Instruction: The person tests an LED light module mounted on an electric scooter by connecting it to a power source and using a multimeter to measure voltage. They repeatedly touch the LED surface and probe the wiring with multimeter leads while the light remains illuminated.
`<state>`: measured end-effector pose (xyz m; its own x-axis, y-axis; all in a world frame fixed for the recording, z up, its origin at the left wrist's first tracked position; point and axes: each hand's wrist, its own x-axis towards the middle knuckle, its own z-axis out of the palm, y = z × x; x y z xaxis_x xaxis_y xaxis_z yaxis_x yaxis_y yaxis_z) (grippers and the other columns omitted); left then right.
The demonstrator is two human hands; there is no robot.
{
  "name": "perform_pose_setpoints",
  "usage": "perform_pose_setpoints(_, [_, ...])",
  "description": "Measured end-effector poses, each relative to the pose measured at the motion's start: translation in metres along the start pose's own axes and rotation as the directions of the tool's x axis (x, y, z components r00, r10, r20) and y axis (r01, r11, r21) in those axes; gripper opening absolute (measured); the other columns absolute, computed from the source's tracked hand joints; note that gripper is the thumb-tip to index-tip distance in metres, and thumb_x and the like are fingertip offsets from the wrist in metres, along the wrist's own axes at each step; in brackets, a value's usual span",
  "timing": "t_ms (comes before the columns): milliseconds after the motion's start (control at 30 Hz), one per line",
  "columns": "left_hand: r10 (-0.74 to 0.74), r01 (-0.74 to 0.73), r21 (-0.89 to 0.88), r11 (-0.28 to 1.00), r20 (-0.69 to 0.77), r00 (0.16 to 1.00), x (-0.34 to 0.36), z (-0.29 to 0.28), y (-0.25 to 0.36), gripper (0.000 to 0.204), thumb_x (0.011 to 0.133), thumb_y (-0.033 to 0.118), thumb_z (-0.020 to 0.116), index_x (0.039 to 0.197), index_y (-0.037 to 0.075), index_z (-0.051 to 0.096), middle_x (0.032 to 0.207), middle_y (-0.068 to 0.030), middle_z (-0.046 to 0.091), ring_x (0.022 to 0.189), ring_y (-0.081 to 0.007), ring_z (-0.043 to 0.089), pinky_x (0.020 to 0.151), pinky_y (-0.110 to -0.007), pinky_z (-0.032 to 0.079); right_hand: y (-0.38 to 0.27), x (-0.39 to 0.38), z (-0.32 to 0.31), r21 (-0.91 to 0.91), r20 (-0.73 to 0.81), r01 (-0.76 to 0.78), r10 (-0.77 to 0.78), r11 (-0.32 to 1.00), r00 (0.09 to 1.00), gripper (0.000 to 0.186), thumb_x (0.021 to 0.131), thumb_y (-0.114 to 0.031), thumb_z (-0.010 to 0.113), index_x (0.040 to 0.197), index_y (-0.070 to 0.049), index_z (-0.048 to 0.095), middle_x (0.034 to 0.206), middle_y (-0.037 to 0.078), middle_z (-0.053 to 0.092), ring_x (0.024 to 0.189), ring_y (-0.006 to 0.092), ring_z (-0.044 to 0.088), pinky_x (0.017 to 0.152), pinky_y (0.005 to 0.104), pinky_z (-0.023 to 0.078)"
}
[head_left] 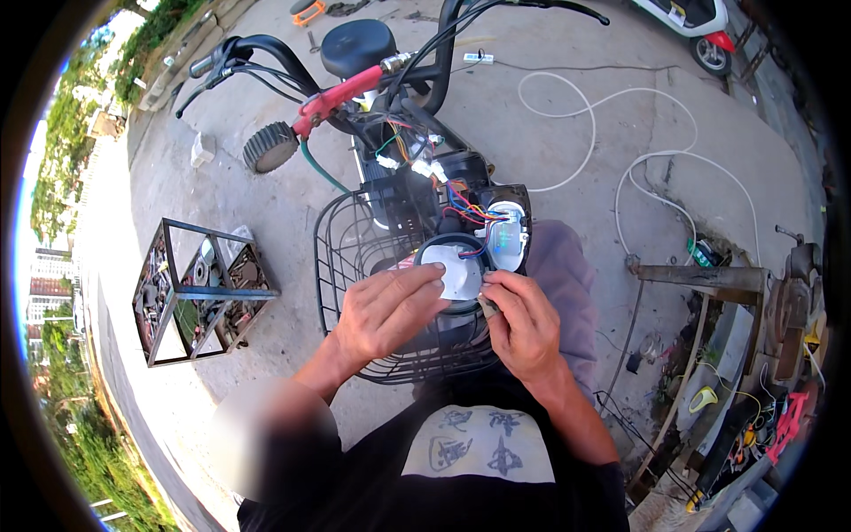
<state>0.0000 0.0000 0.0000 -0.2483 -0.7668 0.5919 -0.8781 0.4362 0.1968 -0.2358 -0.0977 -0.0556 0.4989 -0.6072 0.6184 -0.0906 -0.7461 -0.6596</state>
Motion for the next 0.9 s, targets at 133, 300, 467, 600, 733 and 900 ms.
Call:
perform_pose_setpoints(133, [-0.074,0.072,-0.066,0.995,-0.022,0.997,0.005,0.002,-0.003,0.038,0.089,0.003,0.095,0.121,0.000,0.075,0.122,-0.0185,0.085,0.096,-0.0294,0.085,0.076,-0.037,0.068,-0.003,0.002,0.001,0.027,-0.033,-0.068,0.069,0.997,0.997,0.041,0.086,0.015,0.078,0.125,0.003,0.075,0.125,0.018,0.076,0.104,0.0387,0.079,0.088,0.0453,0.066])
perform_pose_setpoints(300, [-0.177,0.170,-0.115,0.979,-0.048,0.983,0.014,0.004,-0.007,0.034,0.090,0.000,0.094,0.120,0.000,0.076,0.119,-0.0197,0.085,0.101,-0.0326,0.086,0.082,-0.040,0.069,-0.004,0.008,-0.003,0.018,-0.048,-0.107,0.108,0.994,0.993,0.043,0.087,0.016,0.076,0.128,0.003,0.074,0.126,0.019,0.076,0.106,0.0398,0.080,0.088,0.0452,0.067])
perform_pose_setpoints(467, [-0.285,0.267,-0.197,0.943,-0.068,0.956,0.023,0.005,-0.010,0.030,0.093,-0.003,0.091,0.119,0.000,0.077,0.115,-0.0179,0.086,0.103,-0.0313,0.086,0.084,-0.038,0.069,-0.006,0.009,-0.002,0.017,-0.066,-0.158,0.159,0.987,0.985,0.042,0.090,0.013,0.081,0.130,0.002,0.074,0.124,0.019,0.078,0.104,0.0403,0.081,0.085,0.0449,0.068])
perform_pose_setpoints(600, [-0.371,0.353,-0.218,0.910,-0.046,0.928,0.025,0.005,-0.010,0.025,0.095,-0.005,0.089,0.117,-0.001,0.078,0.113,-0.0155,0.086,0.103,-0.0298,0.085,0.086,-0.038,0.068,-0.006,0.008,-0.002,0.007,-0.059,-0.181,0.181,0.983,0.982,0.041,0.092,0.009,0.085,0.131,0.001,0.073,0.116,0.019,0.081,0.099,0.0394,0.082,0.081,0.0455,0.067])
perform_pose_setpoints(733, [-0.410,0.383,-0.268,0.884,-0.053,0.911,0.027,0.009,-0.011,0.020,0.098,-0.005,0.086,0.116,-0.002,0.079,0.112,-0.0147,0.085,0.100,-0.0279,0.084,0.087,-0.036,0.066,-0.007,0.008,-0.001,-0.003,-0.056,-0.181,0.180,0.984,0.982,0.042,0.094,0.009,0.085,0.132,0.000,0.072,0.112,0.017,0.081,0.090,0.0355,0.081,0.073,0.0431,0.065])
perform_pose_setpoints(900, [-0.451,0.435,-0.225,0.872,-0.023,0.892,0.031,0.005,-0.012,0.018,0.101,-0.004,0.084,0.119,-0.002,0.079,0.109,-0.0139,0.085,0.094,-0.0239,0.083,0.083,-0.035,0.066,-0.008,0.012,0.002,0.034,-0.067,-0.188,0.190,0.982,0.980,0.042,0.096,0.009,0.084,0.134,-0.001,0.072,0.110,0.015,0.081,0.077,0.0287,0.077,0.064,0.0380,0.061])
